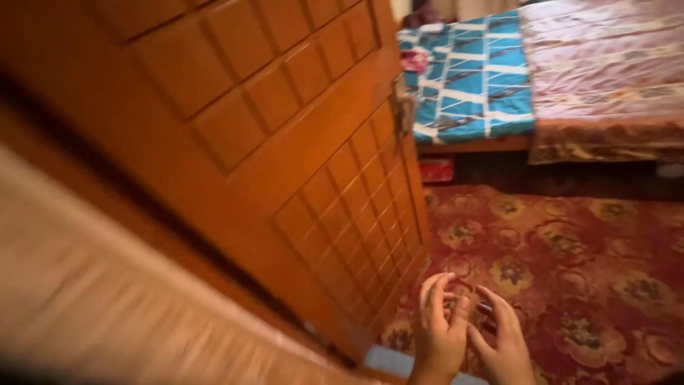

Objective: Clean and organize several photo frames on a wooden headboard shelf.

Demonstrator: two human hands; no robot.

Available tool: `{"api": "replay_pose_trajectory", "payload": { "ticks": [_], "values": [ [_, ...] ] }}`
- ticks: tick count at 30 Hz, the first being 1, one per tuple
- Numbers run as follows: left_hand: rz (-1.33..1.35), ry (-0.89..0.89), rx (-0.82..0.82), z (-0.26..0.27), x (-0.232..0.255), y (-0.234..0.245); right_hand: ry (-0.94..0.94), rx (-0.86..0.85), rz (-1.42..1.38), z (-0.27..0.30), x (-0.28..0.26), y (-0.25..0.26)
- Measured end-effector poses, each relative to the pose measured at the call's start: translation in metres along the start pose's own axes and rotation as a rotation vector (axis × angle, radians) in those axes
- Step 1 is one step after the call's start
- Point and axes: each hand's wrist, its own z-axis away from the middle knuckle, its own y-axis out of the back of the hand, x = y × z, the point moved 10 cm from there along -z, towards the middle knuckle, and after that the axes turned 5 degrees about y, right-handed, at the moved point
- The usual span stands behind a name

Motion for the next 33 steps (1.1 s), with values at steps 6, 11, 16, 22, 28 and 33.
{"api": "replay_pose_trajectory", "payload": {
  "ticks": [6,11,16,22,28,33],
  "values": [
    [0.054,0.229,-0.112,-0.100,-0.068,-0.041,0.009,0.227,0.110,-0.088,-0.037,0.016],
    [0.045,0.139,-0.046,-0.199,-0.112,-0.077,0.087,0.323,0.165,-0.219,-0.024,0.032],
    [0.108,-0.153,0.025,-0.328,-0.136,-0.159,0.198,0.344,0.255,-0.387,0.005,0.054],
    [0.048,-0.104,0.068,-0.480,-0.130,-0.224,0.153,0.101,0.143,-0.541,0.019,0.060],
    [0.053,-0.024,0.159,-0.595,-0.214,-0.270,0.088,-0.007,0.113,-0.653,0.085,0.052],
    [-0.137,0.135,0.125,-0.709,-0.275,-0.308,0.086,-0.072,0.153,-0.755,0.117,0.041]
  ]
}}
